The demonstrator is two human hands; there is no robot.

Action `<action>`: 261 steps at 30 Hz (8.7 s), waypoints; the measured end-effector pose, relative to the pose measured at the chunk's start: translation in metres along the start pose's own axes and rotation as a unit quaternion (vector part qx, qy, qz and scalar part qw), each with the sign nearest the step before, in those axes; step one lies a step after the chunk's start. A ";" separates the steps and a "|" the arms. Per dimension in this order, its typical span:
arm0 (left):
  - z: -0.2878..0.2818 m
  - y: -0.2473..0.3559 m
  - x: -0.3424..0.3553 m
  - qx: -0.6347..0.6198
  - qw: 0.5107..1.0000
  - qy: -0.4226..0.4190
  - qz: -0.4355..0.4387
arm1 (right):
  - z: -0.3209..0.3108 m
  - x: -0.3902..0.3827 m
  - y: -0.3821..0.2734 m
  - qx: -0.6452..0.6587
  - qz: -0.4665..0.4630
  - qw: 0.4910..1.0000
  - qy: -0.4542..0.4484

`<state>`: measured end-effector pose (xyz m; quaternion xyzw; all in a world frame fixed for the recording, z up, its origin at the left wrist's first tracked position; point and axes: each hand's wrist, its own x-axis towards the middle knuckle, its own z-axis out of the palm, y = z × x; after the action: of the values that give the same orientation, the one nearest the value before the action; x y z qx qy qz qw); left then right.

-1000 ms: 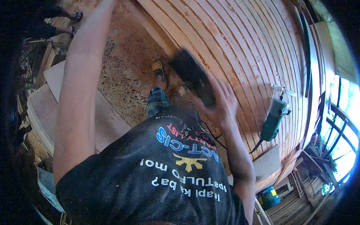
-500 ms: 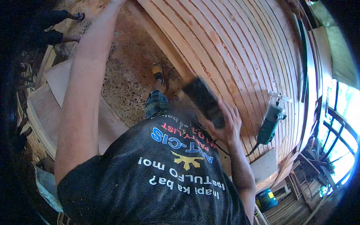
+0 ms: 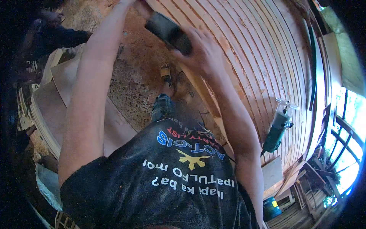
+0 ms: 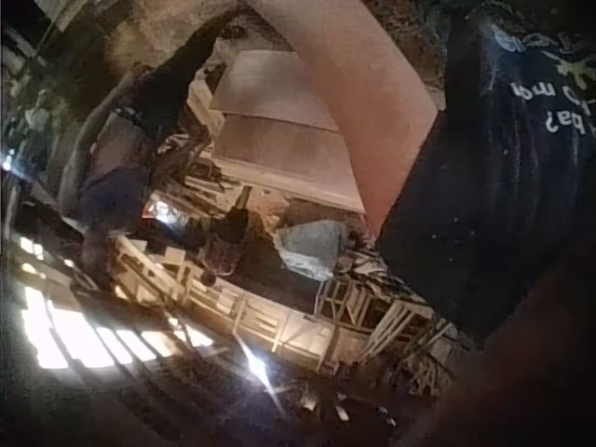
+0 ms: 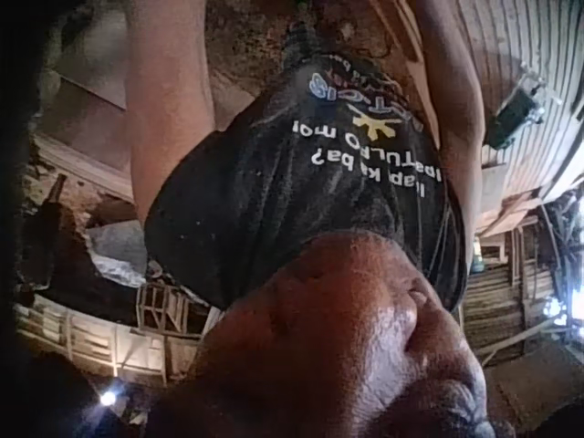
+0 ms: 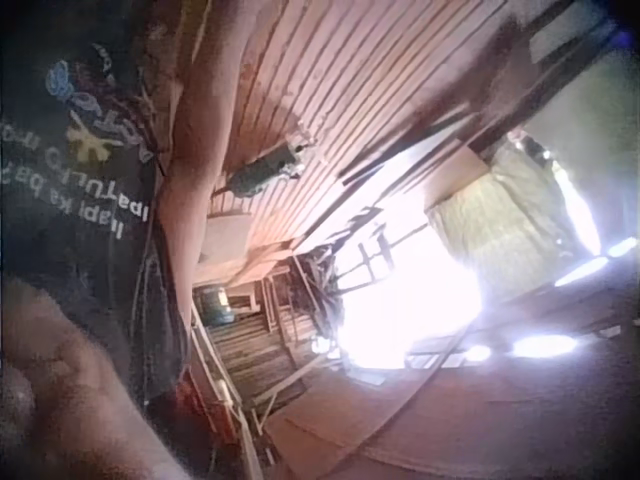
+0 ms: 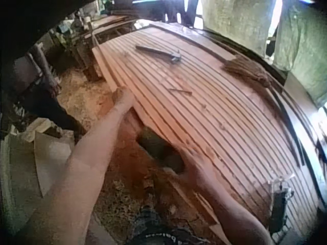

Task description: The person builds a boat by planing a wooden surface, positioning wooden strips, and hammering nails into the strips to secure them to the hull.

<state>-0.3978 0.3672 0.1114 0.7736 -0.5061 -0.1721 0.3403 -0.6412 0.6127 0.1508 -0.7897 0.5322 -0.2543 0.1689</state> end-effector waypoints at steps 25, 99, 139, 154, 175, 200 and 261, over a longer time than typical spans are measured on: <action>-0.105 0.020 -0.210 0.032 0.804 -0.154 0.574 | 0.015 0.026 -0.015 0.023 0.058 0.998 -0.029; -0.030 0.001 -0.141 -0.084 0.607 -0.330 0.718 | -0.034 0.134 0.002 0.585 0.161 0.791 0.075; 0.046 -0.020 -0.174 -0.576 0.374 -0.721 -0.095 | 0.119 0.320 -0.055 -0.067 -0.015 0.997 -0.036; 0.041 -0.018 -0.173 -0.580 0.330 -0.732 -0.135 | 0.098 0.257 -0.053 0.010 0.039 0.997 -0.068; -0.007 -0.044 -0.008 -0.147 0.624 -0.308 0.703 | 0.032 0.316 0.045 0.365 0.182 0.904 0.131; 0.014 -0.051 0.018 -0.466 0.504 -0.719 0.108 | 0.128 0.375 -0.069 -0.059 0.006 0.996 -0.065; 0.022 -0.067 0.131 -0.515 0.439 -0.737 0.015 | 0.176 0.510 -0.078 -0.056 0.017 0.997 -0.058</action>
<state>-0.3104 0.2588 0.0595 0.0295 -0.3960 -0.9005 0.1773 -0.3250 0.1694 0.1631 -0.8019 0.5488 -0.1750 0.1589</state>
